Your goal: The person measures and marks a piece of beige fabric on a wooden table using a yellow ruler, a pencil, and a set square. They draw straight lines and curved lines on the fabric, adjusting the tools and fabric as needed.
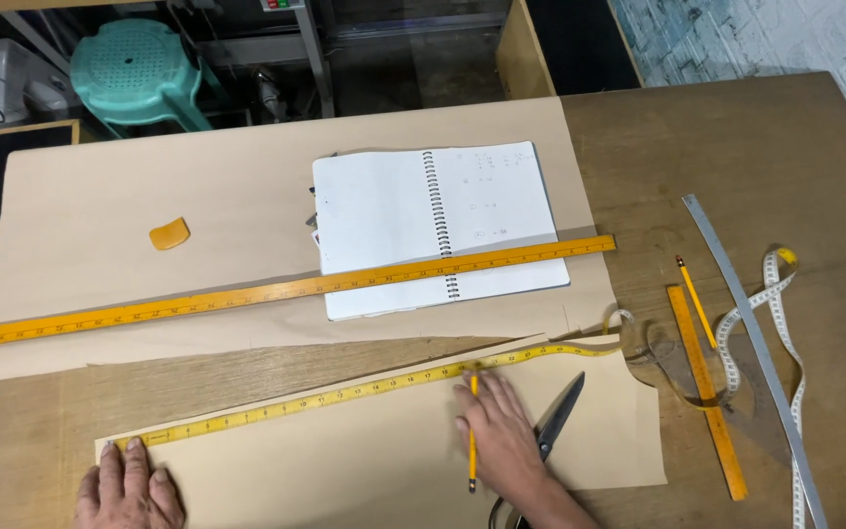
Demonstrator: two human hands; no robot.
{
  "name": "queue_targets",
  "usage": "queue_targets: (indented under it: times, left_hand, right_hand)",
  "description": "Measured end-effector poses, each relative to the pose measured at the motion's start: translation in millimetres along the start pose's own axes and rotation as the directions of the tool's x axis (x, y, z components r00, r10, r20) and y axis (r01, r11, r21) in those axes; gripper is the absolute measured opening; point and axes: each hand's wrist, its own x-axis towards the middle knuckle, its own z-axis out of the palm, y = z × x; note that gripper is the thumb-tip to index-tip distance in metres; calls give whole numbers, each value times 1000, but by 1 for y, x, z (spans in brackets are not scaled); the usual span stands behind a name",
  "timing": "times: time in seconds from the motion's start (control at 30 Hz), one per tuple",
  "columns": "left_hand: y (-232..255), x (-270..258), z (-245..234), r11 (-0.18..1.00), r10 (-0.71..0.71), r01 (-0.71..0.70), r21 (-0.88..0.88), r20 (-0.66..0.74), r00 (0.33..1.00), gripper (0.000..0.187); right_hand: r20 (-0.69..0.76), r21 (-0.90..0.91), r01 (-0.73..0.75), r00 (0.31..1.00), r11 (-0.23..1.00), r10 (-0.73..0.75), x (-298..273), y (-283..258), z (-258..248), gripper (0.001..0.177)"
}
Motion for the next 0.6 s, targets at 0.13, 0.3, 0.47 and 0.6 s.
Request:
queue_targets:
  times: [0.13,0.3,0.47,0.6]
  left_hand:
    - [0,0,3,996,23,-30,-83,-92,996,49]
    - [3,13,-6,997,51,-58,-58,-122,991,51]
    - [8,57,-64,934,344,-343,-98,-8,939,21]
    - [0,23,-39,974,226,-219,-66,150,963,46]
  right_hand:
    - [-157,-80,128,978,988,-139,7,17,22,47]
    - [-93,-78,126,987,989,-133,11,34,18,50]
    - [-150,66,72,987,995,-62,18,60,23,32]
    - [-198,426,45,979,903,45,27,31,-23,37]
